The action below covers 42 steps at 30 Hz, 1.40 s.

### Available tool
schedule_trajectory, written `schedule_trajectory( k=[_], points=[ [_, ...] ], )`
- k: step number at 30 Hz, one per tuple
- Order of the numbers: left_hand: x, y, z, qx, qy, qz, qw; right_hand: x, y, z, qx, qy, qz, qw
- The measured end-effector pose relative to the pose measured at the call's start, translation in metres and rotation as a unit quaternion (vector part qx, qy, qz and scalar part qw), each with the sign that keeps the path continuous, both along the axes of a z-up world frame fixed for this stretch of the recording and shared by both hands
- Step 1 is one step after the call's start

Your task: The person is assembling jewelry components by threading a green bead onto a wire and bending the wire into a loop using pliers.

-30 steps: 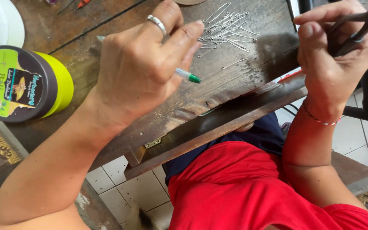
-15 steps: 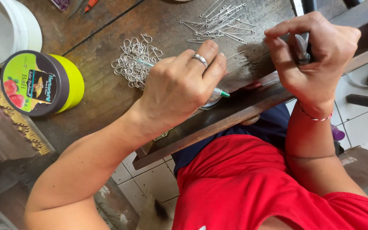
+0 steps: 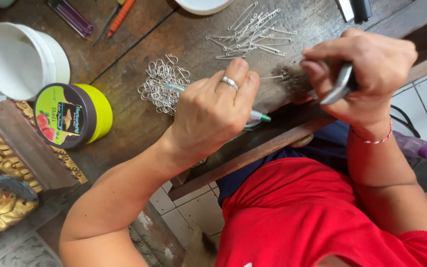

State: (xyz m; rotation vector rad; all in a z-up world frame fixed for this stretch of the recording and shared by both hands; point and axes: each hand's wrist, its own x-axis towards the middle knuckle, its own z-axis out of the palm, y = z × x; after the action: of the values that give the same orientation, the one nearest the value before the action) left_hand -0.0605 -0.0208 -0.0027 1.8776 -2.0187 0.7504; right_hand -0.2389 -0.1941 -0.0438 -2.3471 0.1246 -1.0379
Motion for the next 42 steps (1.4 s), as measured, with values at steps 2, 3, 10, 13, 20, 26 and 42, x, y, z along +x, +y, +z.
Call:
schedule_trajectory(
  k=[2,3,10,13,20,26,42],
  points=[
    [0.003,0.006,0.004,-0.001,0.007,-0.015,1.000,0.003,0.010,0.016,0.006,0.041,0.011,0.999],
    [0.004,0.009,0.006,0.003,0.017,-0.028,0.999,0.005,0.015,0.023,0.015,0.085,0.024,0.996],
    [0.013,0.019,0.019,0.013,0.025,0.001,1.000,0.027,0.025,0.033,-0.020,0.118,0.138,0.983],
    [0.015,0.020,0.019,0.012,-0.013,0.013,1.000,0.035,0.033,0.038,0.022,0.102,0.098,0.990],
    [0.022,0.025,0.017,-0.059,0.018,0.006,0.998,0.032,0.040,0.029,0.150,0.075,0.035,0.985],
    [0.020,0.028,0.031,-0.051,0.150,-0.011,0.987,0.045,0.056,0.038,0.443,0.041,0.000,0.896],
    [0.030,0.030,0.069,0.007,0.659,-0.025,0.752,0.054,0.063,0.067,0.337,0.152,0.089,0.925]
  ],
)
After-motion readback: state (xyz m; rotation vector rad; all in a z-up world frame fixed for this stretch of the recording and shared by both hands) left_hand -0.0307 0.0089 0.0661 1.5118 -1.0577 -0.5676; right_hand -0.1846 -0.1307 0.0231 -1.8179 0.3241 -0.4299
